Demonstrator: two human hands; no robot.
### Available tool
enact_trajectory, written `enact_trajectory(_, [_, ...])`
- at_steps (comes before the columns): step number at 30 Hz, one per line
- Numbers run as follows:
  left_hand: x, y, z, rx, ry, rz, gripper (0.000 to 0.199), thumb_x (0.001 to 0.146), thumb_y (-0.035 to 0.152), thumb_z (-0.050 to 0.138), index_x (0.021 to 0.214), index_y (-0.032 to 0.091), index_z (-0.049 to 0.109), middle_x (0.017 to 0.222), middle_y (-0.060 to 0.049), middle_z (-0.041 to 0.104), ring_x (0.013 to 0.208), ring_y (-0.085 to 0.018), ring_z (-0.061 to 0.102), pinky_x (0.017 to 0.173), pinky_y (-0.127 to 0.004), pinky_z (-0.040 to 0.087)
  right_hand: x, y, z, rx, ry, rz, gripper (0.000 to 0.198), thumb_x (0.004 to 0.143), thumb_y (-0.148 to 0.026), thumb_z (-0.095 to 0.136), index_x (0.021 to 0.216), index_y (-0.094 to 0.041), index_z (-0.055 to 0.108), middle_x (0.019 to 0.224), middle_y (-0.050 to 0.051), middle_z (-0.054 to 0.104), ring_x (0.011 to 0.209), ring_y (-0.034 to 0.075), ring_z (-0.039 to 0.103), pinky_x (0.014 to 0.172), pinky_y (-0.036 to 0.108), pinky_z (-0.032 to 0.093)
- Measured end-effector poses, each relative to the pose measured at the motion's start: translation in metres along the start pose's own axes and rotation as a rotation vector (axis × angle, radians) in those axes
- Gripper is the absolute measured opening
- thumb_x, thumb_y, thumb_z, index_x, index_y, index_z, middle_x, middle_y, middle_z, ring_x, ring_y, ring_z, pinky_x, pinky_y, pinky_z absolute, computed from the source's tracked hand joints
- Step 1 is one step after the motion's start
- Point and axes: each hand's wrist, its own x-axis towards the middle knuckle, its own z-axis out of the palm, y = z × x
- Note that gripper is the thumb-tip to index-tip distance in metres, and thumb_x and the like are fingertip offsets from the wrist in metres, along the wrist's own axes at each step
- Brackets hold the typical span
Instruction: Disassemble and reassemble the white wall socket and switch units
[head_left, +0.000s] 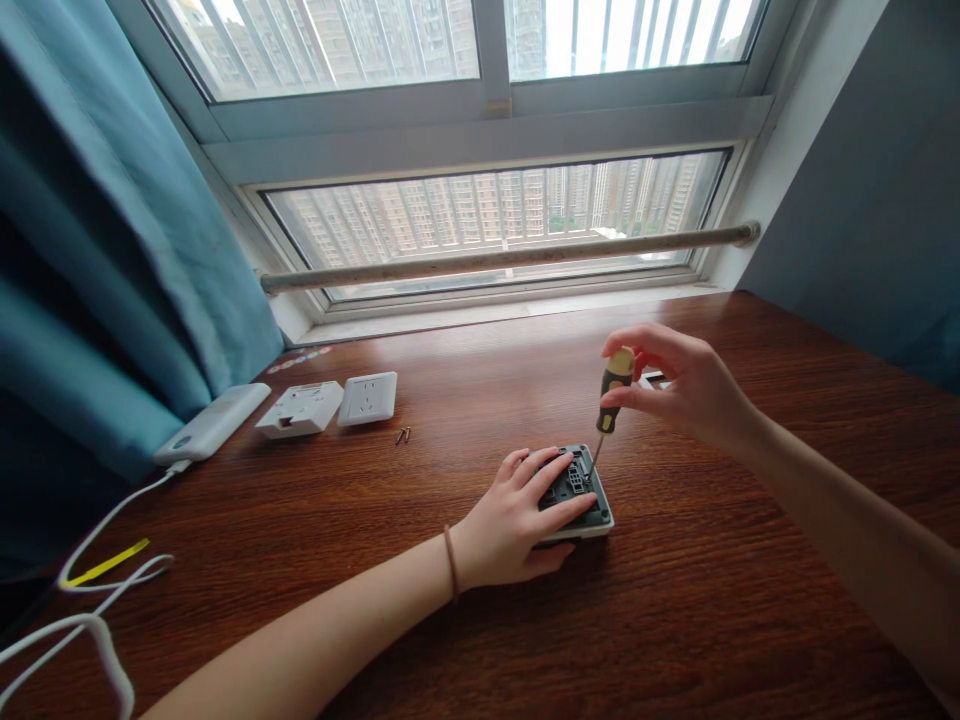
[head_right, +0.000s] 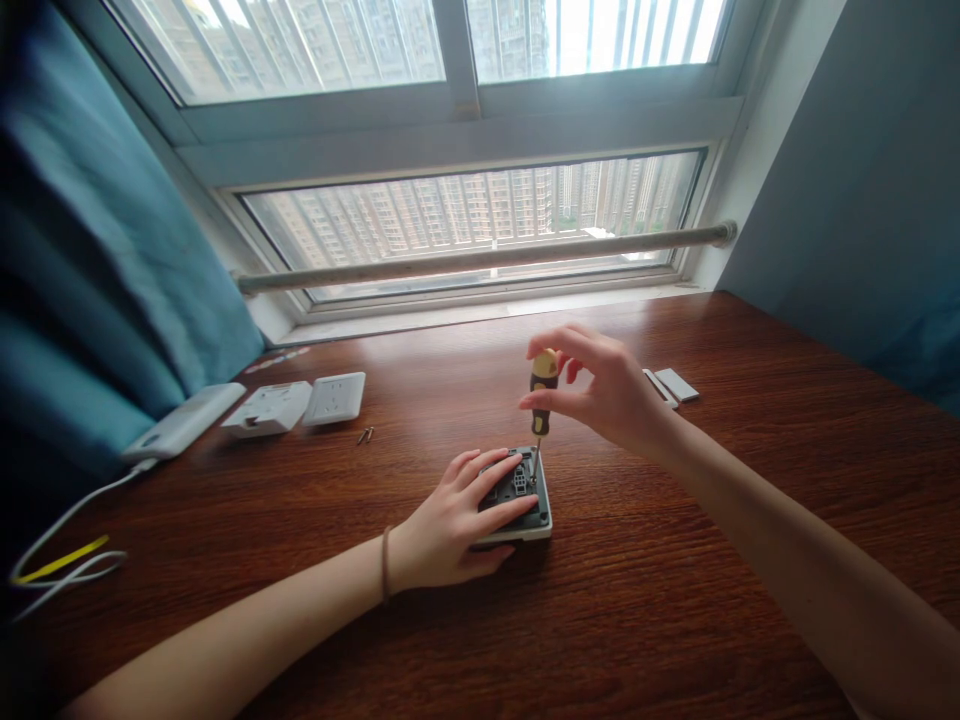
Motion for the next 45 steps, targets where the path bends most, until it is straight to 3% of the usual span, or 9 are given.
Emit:
enact_trajectory(8, [0.000,0.000,0.001,0.000,-0.009,0.001,0.049,0.081,0.041,0.048,0.129,0.029,0.042,0.140,-0.014,0.033,0.128,-0.033,0.027,0.100,-0.053,0.021,-0.001,-0.006,-0.018,0.371,-0.386,0.011,0.035,0.083,-0.021,0.053,0.117,-0.024,0.050,0.113,0.007,0.058,0.108,0.020,0.054,0.090,0.037,0.047])
enact_trajectory(13, [0.000,0.000,0.000,0.008,-0.008,0.002,0.049,0.081,0.040,0.048,0.129,0.029,0.042,0.139,-0.014,0.034,0.128,-0.033,0.027,0.100,-0.054,0.021,0.000,-0.004,-0.009,0.041,-0.186,-0.053,0.030,0.071,-0.023,0.067,0.101,-0.021,0.060,0.105,0.007,0.056,0.093,0.020,0.056,0.078,0.033,0.050])
enact_trajectory(16, [0.000,0.000,0.000,0.009,0.001,0.002,0.049,0.080,0.040,0.049,0.128,0.029,0.042,0.139,-0.013,0.035,0.127,-0.033,0.029,0.100,-0.053,0.022,0.001,0.002,-0.006,0.047,-0.078,-0.006,0.023,0.068,-0.025,0.071,0.090,-0.020,0.063,0.092,0.004,0.057,0.082,0.016,0.058,0.073,0.031,0.052])
enact_trajectory(23, [-0.001,0.000,0.001,0.010,0.008,0.004,0.050,0.080,0.040,0.051,0.128,0.029,0.043,0.140,-0.013,0.033,0.126,-0.034,0.030,0.099,-0.054,0.023,0.000,-0.005,-0.017,0.386,-0.337,0.027,0.036,0.082,-0.019,0.054,0.118,-0.025,0.050,0.115,0.007,0.058,0.107,0.020,0.055,0.090,0.037,0.049])
enact_trajectory(28, [0.000,0.000,0.000,0.009,0.015,0.003,0.051,0.079,0.039,0.052,0.128,0.029,0.043,0.140,-0.012,0.034,0.126,-0.034,0.030,0.099,-0.053,0.024,0.002,-0.004,-0.009,0.045,-0.170,-0.039,0.030,0.072,-0.027,0.066,0.101,-0.022,0.061,0.108,0.007,0.057,0.099,0.022,0.056,0.080,0.034,0.052])
enact_trajectory(31, [0.000,0.000,0.000,0.008,0.010,0.004,0.051,0.079,0.040,0.051,0.128,0.030,0.043,0.140,-0.012,0.034,0.126,-0.034,0.030,0.099,-0.054,0.023,0.001,0.000,-0.007,0.047,-0.078,0.004,0.025,0.067,-0.029,0.071,0.090,-0.021,0.064,0.093,0.004,0.060,0.085,0.018,0.059,0.074,0.032,0.053])
enact_trajectory(38, [0.000,0.000,0.000,0.012,0.010,0.001,0.051,0.079,0.040,0.051,0.128,0.030,0.043,0.140,-0.012,0.034,0.126,-0.034,0.030,0.099,-0.053,0.024,-0.001,-0.012,-0.017,0.388,-0.350,0.034,0.036,0.082,-0.021,0.054,0.118,-0.025,0.052,0.114,0.007,0.059,0.110,0.020,0.054,0.093,0.038,0.046])
enact_trajectory(41, [0.001,0.001,-0.001,0.015,0.014,0.002,0.051,0.079,0.039,0.052,0.128,0.030,0.043,0.140,-0.012,0.035,0.125,-0.034,0.031,0.099,-0.053,0.024,0.000,-0.012,-0.014,0.229,-0.289,-0.027,0.033,0.080,-0.022,0.057,0.113,-0.024,0.056,0.116,0.007,0.058,0.110,0.020,0.052,0.092,0.036,0.045])
enact_trajectory(45, [0.001,0.001,-0.001,0.017,0.018,0.002,0.050,0.079,0.040,0.052,0.127,0.030,0.044,0.139,-0.012,0.035,0.125,-0.034,0.031,0.099,-0.053,0.024,0.001,-0.002,-0.008,0.026,-0.098,-0.021,0.027,0.068,-0.029,0.070,0.093,-0.022,0.065,0.095,0.005,0.060,0.080,0.016,0.059,0.068,0.029,0.052])
